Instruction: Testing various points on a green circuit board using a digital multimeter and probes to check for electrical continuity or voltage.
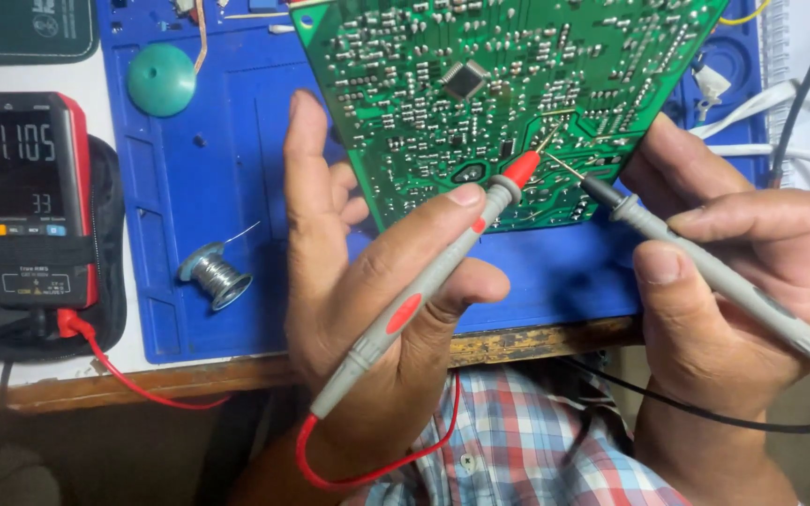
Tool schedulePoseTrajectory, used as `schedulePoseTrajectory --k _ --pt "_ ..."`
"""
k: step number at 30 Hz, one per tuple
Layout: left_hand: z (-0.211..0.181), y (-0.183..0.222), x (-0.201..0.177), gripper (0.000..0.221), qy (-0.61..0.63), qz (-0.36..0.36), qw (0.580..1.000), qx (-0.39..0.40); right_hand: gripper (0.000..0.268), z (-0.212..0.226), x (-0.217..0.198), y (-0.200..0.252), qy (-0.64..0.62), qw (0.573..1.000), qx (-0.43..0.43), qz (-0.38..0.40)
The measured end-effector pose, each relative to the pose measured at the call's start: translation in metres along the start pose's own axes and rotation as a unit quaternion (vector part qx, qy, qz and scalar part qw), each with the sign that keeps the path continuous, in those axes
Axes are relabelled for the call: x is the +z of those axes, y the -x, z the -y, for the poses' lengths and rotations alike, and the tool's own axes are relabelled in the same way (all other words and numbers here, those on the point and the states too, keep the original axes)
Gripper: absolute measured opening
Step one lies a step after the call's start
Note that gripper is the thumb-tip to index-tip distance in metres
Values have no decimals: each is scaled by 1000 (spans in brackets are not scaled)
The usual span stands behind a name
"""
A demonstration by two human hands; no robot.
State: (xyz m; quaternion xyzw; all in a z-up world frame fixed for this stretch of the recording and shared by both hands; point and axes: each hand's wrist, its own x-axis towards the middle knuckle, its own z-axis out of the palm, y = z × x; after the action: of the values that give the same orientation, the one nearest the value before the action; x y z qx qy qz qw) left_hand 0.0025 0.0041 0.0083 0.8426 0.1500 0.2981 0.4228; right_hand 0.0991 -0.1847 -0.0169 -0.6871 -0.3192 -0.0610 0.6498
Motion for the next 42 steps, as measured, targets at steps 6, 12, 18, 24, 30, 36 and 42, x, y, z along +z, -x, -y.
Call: schedulePoseTrajectory --k 6,12,18,24,30,36,42 --pt "4 -1 -2 38 -3 19 1000 13 23 0 3 1 -6 1000 13 -9" --pt "5 1 -3 34 -10 34 999 5 24 -1 4 2 -5 1000 10 -16" --pt "4 2 -1 32 -3 23 1000 6 23 -3 3 2 -12 1000 10 -12" --pt "6 2 1 33 1 20 1000 7 26 0 4 5 -5 999 28 -24" --pt "4 1 5 33 6 1 1000 7 25 -3 3 5 -5 999 21 -27" --pt "4 2 5 28 16 -14 1000 11 26 -7 2 7 -5 1000 13 -25" --pt "2 2 1 26 54 22 998 -11 27 -7 2 9 12 1000 11 -25"
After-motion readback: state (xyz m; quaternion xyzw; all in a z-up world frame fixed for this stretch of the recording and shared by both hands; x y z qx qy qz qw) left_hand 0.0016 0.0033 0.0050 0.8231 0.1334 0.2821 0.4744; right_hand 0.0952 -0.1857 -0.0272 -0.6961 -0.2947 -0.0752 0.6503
